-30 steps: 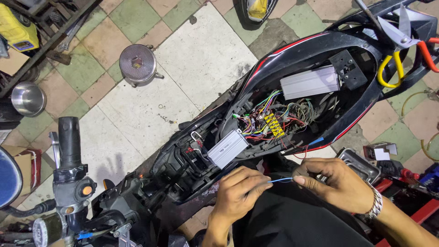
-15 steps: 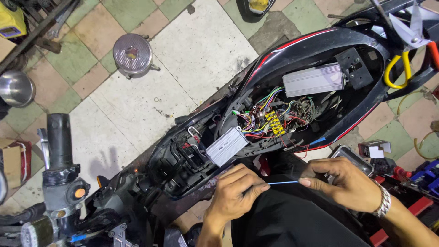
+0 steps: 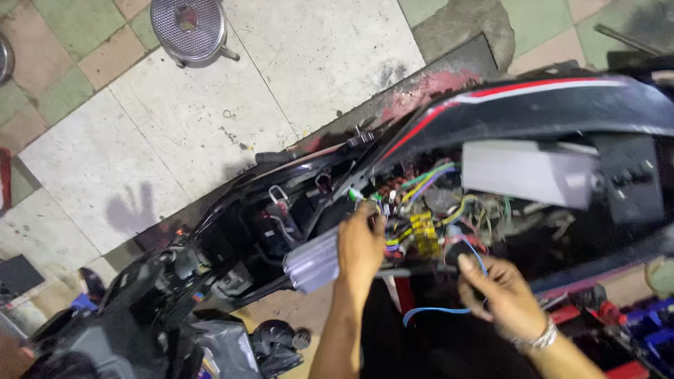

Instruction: The person works on the exposed wiring of a motorcycle in a workshop. They use shears to cut a wire, then repeatedly connect and disconnect wires to test the electrical system, occasionally pressing the handlebar switch. The person continues to manipulate the wiring harness and connectors throughout the clip.

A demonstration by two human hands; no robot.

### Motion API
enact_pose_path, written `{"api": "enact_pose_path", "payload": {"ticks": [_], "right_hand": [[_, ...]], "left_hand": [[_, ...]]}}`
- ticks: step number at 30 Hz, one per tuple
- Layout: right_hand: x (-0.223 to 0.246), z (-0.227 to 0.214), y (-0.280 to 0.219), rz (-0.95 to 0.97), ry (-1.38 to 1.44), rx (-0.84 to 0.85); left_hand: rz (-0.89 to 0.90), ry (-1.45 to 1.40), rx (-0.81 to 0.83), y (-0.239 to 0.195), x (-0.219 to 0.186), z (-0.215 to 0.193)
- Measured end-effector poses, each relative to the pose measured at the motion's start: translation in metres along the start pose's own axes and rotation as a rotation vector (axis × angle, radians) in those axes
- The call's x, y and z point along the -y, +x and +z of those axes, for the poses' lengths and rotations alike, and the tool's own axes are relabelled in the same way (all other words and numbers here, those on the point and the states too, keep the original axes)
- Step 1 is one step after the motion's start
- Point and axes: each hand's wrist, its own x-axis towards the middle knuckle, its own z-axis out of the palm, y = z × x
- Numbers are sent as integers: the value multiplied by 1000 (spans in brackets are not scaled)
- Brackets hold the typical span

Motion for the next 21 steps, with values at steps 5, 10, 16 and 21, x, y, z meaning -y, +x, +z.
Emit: {"api": "enact_pose_path", "payload": {"ticks": [5, 10, 16, 21], "right_hand": [[-21, 8, 39, 89, 165, 68], [-14, 26, 51, -311, -73, 183], [-15, 58, 65, -50, -91, -54], [-18, 72, 67, -280, -276, -117]], "left_hand": [[-272, 134, 109, 27, 5, 44], [-166, -244, -148, 2, 13, 37], [-142, -468, -188, -46, 14, 19], [-4, -463, -174, -63, 19, 13]]}}
